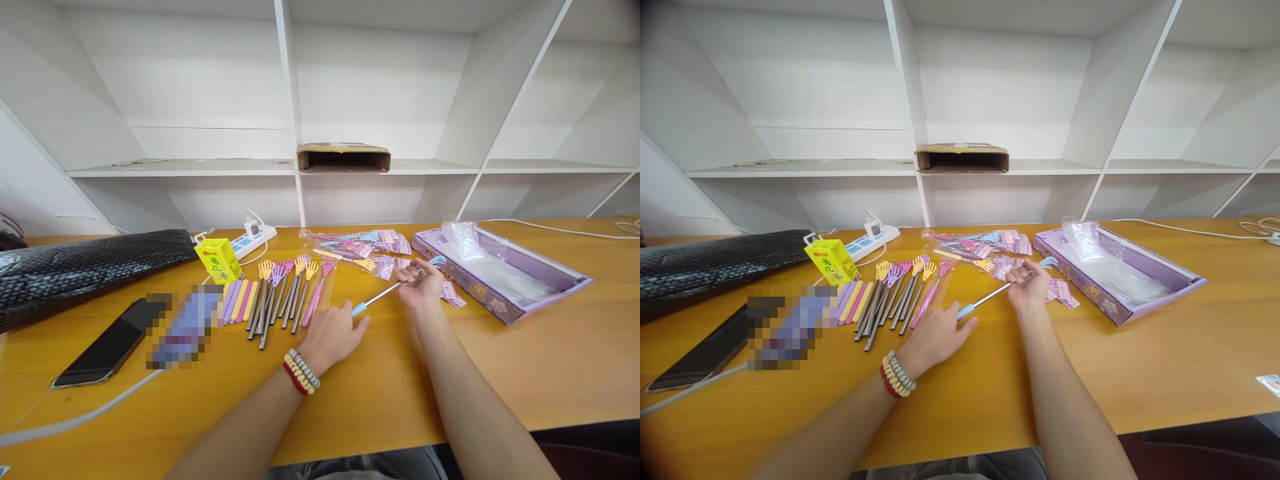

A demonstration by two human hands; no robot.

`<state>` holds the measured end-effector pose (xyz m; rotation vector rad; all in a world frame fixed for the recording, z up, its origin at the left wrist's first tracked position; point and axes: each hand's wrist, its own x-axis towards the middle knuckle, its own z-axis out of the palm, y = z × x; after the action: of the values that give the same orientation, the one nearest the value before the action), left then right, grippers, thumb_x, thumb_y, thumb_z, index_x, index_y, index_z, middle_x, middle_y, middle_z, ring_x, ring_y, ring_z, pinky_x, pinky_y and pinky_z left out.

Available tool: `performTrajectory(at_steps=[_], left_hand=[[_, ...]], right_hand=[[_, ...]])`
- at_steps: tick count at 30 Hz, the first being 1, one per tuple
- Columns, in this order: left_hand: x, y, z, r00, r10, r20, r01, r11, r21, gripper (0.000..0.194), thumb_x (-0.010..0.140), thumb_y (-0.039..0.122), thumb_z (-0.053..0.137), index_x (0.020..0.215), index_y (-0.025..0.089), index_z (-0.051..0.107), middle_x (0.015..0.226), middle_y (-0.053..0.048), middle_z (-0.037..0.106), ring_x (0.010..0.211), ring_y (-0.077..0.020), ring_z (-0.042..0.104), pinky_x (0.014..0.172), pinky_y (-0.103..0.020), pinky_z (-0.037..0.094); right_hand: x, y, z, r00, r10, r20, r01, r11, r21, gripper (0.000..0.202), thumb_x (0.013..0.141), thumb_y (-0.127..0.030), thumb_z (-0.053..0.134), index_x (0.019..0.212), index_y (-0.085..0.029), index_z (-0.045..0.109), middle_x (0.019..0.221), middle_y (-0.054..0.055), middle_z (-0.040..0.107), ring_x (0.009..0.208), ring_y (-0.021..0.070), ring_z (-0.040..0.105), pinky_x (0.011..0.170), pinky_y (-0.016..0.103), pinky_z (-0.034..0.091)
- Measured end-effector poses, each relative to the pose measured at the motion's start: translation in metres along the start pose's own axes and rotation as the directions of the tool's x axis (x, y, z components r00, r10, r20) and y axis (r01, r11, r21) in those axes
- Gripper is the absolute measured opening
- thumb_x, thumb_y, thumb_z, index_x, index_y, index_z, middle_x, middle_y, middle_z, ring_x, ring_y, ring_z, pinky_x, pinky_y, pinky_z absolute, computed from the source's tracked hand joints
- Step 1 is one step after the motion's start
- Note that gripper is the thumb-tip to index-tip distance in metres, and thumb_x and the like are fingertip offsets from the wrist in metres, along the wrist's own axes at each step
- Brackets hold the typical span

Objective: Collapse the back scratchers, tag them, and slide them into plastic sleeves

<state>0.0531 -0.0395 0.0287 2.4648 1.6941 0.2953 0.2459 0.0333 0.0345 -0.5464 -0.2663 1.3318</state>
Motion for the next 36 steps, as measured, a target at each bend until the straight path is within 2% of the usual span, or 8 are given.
performTrajectory(at_steps=[4,6,9,14,19,27,31,36], left_hand=[[0.004,-0.002,0.0,0.996,-0.086,-0.012,0.086,0.996,-0.01,0.033,0.087,0.047,0.033,0.092,0.017,0.047,0.078,-0.008,0.062,0.073,-0.0225,0.061,0.06,-0.03,0.04],[0.005,-0.001,0.002,0.995,-0.101,-0.009,0.101,0.995,-0.022,0.024,0.086,0.037,0.037,0.093,0.017,0.046,0.08,-0.008,0.062,0.074,-0.022,0.061,0.061,-0.03,0.039],[0.003,-0.002,0.003,0.997,-0.069,-0.027,0.068,0.997,-0.041,0.017,0.082,0.029,0.042,0.092,0.016,0.045,0.083,-0.008,0.062,0.077,-0.0227,0.06,0.062,-0.03,0.039],[0.0,-0.006,-0.001,0.997,0.069,-0.024,-0.071,0.992,-0.102,0.029,0.083,0.044,0.042,0.094,0.018,0.046,0.084,-0.007,0.061,0.076,-0.0225,0.059,0.063,-0.03,0.039],[0.002,-0.008,0.0,0.997,0.077,-0.008,-0.078,0.988,-0.136,0.046,0.086,0.056,0.024,0.099,0.019,0.048,0.084,-0.007,0.061,0.075,-0.0219,0.058,0.063,-0.03,0.038],[0.005,-0.012,0.009,0.998,0.053,-0.017,-0.054,0.995,-0.087,0.049,0.088,0.054,0.021,0.085,0.02,0.056,0.077,-0.007,0.062,0.073,-0.0223,0.059,0.059,-0.03,0.037],[0.003,-0.007,0.008,1.0,0.015,-0.027,-0.016,0.998,-0.056,0.045,0.089,0.051,0.022,0.093,0.018,0.053,0.08,-0.008,0.061,0.073,-0.0226,0.058,0.061,-0.031,0.039],[-0.001,0.001,0.005,0.985,0.133,-0.109,-0.136,0.99,-0.023,0.023,0.089,0.034,0.033,0.096,0.018,0.048,0.095,-0.008,0.057,0.083,-0.0215,0.056,0.069,-0.033,0.041]], right_hand=[[-0.018,0.04,0.016,0.987,0.134,0.083,-0.126,0.987,-0.096,0.015,0.06,-0.022,0.055,0.061,-0.019,0.041,0.047,-0.006,0.039,0.04,0.0077,0.038,0.043,0.024,0.037],[-0.028,0.061,0.021,0.962,0.234,0.142,-0.213,0.965,-0.153,0.021,0.061,-0.024,0.057,0.057,-0.019,0.036,0.046,-0.006,0.036,0.04,0.0081,0.036,0.043,0.025,0.036],[-0.038,0.08,0.025,0.945,0.247,0.212,-0.216,0.963,-0.161,0.032,0.061,-0.02,0.058,0.055,-0.018,0.027,0.043,-0.008,0.026,0.039,0.0061,0.029,0.043,0.023,0.033],[-0.037,0.069,0.022,0.941,0.237,0.24,-0.21,0.968,-0.135,0.04,0.065,-0.021,0.058,0.055,-0.018,0.02,0.043,-0.008,0.022,0.039,0.0052,0.024,0.042,0.021,0.031],[-0.038,0.062,0.023,0.929,0.247,0.276,-0.231,0.969,-0.091,0.047,0.064,-0.014,0.061,0.055,-0.017,0.015,0.039,-0.01,0.017,0.035,0.0041,0.016,0.036,0.019,0.02],[-0.045,0.073,0.031,0.961,0.239,0.137,-0.22,0.966,-0.137,0.05,0.059,-0.009,0.06,0.057,-0.019,0.011,0.035,-0.012,0.012,0.031,0.0039,0.011,0.032,0.021,0.012],[-0.042,0.071,0.031,0.97,0.214,0.115,-0.198,0.971,-0.137,0.051,0.058,-0.009,0.06,0.058,-0.019,0.011,0.035,-0.012,0.013,0.03,0.0036,0.011,0.032,0.021,0.011],[-0.036,0.066,0.027,0.975,0.201,0.089,-0.191,0.975,-0.11,0.05,0.059,-0.009,0.06,0.058,-0.019,0.01,0.035,-0.012,0.013,0.031,0.0037,0.01,0.031,0.02,0.011]])
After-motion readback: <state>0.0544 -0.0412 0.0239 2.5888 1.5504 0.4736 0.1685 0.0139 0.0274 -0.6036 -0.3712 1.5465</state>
